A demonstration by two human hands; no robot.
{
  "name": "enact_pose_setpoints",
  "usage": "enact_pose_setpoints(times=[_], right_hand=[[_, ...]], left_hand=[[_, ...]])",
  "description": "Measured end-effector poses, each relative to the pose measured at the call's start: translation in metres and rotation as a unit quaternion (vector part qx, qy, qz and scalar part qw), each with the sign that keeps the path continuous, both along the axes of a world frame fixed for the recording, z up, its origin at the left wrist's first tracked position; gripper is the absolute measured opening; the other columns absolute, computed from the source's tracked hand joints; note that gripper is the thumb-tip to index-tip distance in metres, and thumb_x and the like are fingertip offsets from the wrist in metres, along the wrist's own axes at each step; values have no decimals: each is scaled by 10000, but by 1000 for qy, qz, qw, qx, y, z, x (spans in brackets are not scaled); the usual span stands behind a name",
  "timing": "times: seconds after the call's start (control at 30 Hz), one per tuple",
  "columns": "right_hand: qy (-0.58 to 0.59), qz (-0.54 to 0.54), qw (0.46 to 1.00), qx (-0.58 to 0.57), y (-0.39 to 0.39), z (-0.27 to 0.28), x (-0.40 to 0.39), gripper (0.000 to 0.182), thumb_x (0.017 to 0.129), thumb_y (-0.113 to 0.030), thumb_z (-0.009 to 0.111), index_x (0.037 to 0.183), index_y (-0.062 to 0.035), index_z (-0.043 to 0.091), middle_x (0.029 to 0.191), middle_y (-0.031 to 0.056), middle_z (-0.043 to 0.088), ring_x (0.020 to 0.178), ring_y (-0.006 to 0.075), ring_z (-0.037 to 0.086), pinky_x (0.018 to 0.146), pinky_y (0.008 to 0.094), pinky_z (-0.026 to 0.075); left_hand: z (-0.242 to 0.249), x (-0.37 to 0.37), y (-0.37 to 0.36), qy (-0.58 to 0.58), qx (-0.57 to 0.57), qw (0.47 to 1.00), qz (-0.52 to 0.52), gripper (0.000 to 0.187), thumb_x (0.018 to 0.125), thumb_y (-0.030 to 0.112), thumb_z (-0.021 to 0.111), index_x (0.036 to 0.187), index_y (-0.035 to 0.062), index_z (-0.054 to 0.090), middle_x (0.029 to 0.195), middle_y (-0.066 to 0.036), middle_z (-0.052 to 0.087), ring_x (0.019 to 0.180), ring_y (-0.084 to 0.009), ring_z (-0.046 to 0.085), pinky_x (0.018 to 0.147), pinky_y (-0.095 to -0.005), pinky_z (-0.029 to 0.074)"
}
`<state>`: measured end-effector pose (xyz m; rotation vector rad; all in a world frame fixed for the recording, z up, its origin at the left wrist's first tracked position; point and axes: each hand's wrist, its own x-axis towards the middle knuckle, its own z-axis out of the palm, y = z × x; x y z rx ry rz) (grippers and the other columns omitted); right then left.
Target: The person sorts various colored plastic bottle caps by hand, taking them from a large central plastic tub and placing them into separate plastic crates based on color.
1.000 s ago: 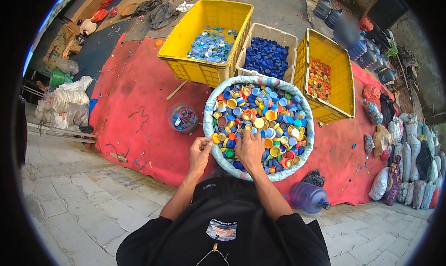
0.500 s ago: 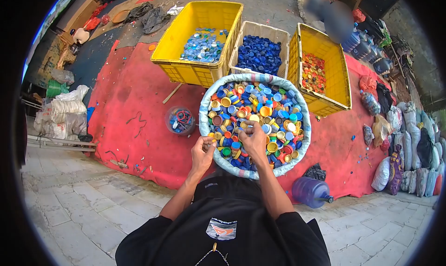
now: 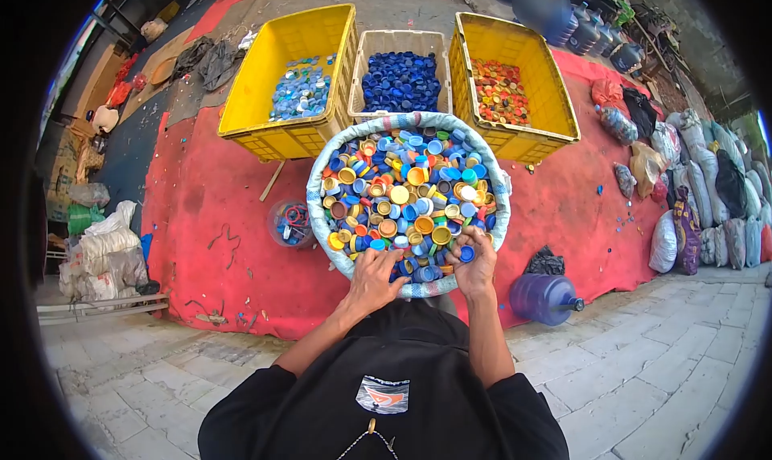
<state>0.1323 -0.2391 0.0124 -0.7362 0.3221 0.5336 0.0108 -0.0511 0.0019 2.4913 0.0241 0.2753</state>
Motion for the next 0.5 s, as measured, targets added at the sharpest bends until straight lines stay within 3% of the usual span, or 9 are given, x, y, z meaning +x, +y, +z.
enact_pose_setpoints(times=[0.2,0.37,0.5], right_hand=[[-18,14,996,-84,-4,-11,-27,218,924,-280,546,1001,-77,567,749,7,527,592,118,476,520,265,368],[-26,52,992,-111,1,-15,-34,163,894,-158,611,1014,-63,556,754,2,535,598,92,486,522,244,376],[-192,159,891,-379,7,-14,-34,220,838,-80,649,1038,-37,569,774,17,575,618,116,524,560,259,417]], left_hand=[[-7,6,-7,14,18,1000,-9,544,698,218,799,1173,41,602,957,-41,673,899,-232,532,773,-377,372],[-10,13,-12,17,-6,1000,7,497,695,199,798,1128,45,610,930,-50,673,860,-238,549,762,-382,379],[-11,16,-10,25,-52,998,4,496,696,189,793,1128,39,599,949,-69,661,884,-259,560,764,-395,396]])
